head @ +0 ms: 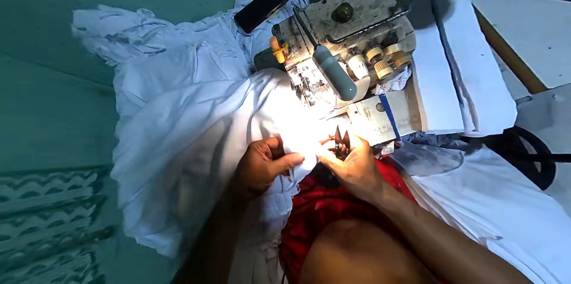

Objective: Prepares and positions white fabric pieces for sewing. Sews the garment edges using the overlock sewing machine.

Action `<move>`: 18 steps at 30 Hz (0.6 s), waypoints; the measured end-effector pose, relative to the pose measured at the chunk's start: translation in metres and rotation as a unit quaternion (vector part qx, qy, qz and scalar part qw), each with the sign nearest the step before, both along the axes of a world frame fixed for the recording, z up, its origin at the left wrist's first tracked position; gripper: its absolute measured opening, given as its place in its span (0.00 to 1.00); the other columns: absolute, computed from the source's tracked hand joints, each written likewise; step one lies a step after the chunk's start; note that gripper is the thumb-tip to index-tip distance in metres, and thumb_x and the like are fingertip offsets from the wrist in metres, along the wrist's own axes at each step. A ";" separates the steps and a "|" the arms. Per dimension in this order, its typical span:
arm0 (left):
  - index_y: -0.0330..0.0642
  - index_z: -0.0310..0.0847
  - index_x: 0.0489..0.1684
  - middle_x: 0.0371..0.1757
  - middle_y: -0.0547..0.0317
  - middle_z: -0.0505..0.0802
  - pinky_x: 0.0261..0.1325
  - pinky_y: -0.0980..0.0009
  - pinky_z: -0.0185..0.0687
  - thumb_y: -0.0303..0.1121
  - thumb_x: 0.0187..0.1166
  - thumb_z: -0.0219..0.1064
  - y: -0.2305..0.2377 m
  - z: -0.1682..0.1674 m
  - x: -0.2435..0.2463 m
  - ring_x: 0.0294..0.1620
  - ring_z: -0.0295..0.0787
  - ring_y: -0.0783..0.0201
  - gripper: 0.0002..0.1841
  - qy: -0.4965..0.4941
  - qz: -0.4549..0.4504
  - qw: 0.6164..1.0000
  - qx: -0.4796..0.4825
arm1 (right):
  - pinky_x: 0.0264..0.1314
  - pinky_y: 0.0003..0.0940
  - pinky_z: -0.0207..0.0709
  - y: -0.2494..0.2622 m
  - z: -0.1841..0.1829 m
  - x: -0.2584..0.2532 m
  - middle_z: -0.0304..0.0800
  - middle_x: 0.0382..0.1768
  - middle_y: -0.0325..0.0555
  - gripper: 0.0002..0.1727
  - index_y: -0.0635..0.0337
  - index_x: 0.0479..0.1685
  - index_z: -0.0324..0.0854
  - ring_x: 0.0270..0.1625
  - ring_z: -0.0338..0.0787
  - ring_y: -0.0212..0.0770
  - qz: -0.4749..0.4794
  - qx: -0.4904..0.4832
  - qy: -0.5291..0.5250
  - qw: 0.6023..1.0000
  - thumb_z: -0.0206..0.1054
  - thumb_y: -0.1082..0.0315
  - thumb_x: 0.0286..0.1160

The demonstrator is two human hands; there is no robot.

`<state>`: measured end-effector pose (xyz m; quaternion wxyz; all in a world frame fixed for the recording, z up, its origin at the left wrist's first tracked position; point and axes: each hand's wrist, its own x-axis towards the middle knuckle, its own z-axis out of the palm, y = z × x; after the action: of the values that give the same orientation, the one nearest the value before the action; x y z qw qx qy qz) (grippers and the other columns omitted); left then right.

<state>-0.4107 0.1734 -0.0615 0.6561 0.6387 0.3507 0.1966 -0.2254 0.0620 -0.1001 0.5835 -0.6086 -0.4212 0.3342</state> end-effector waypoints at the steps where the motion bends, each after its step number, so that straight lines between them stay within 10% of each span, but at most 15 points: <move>1: 0.42 0.86 0.30 0.26 0.67 0.93 0.33 0.76 0.90 0.28 0.69 0.79 -0.004 -0.007 0.001 0.26 0.90 0.75 0.06 0.033 0.005 0.996 0.081 | 0.30 0.20 0.81 -0.003 -0.004 0.004 0.91 0.30 0.31 0.08 0.58 0.44 0.88 0.27 0.85 0.21 -0.003 -0.015 -0.023 1.000 0.71 0.66 0.70; 4: 0.46 0.80 0.18 0.22 0.71 0.84 0.27 0.83 0.72 0.34 0.65 0.75 -0.010 -0.028 0.008 0.23 0.77 0.82 0.10 0.108 0.014 0.945 0.308 | 0.20 0.26 0.84 -0.002 -0.006 0.016 0.88 0.26 0.38 0.05 0.63 0.45 0.81 0.17 0.84 0.30 -0.050 -0.030 0.097 0.994 0.63 0.75 0.75; 7: 0.46 0.80 0.19 0.26 0.74 0.81 0.29 0.85 0.68 0.29 0.64 0.71 -0.006 -0.025 0.016 0.26 0.72 0.84 0.07 0.076 -0.096 0.969 0.213 | 0.14 0.25 0.75 0.001 0.004 0.022 0.82 0.22 0.40 0.05 0.60 0.44 0.76 0.13 0.77 0.31 -0.061 -0.022 0.288 0.955 0.56 0.76 0.80; 11: 0.52 0.84 0.27 0.32 0.71 0.93 0.42 0.77 0.85 0.23 0.66 0.70 0.017 -0.025 0.020 0.34 0.88 0.78 0.08 -0.140 -0.087 0.983 -0.077 | 0.46 0.25 0.85 -0.009 -0.005 0.029 0.88 0.40 0.34 0.22 0.55 0.49 0.80 0.42 0.88 0.25 0.041 0.004 -0.019 0.999 0.80 0.56 0.60; 14: 0.56 0.84 0.33 0.38 0.70 0.89 0.43 0.75 0.87 0.27 0.70 0.71 0.038 -0.013 0.019 0.38 0.87 0.75 0.07 -0.207 -0.071 0.976 -0.014 | 0.43 0.33 0.83 -0.008 -0.016 0.021 0.86 0.42 0.44 0.25 0.57 0.39 0.85 0.42 0.85 0.34 0.031 0.021 -0.218 0.975 0.81 0.44 0.58; 18: 0.47 0.80 0.32 0.35 0.65 0.88 0.32 0.77 0.83 0.25 0.62 0.72 0.064 0.009 0.018 0.32 0.85 0.72 0.08 -0.042 -0.111 0.973 0.198 | 0.42 0.26 0.82 0.001 -0.036 0.025 0.88 0.37 0.40 0.13 0.57 0.30 0.89 0.40 0.86 0.28 -0.018 0.064 -0.162 0.985 0.77 0.56 0.67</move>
<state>-0.3930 0.2375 -0.0527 0.5481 0.7822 0.2042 0.2146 -0.2009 0.0634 -0.1363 0.5512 -0.6234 -0.5198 0.1933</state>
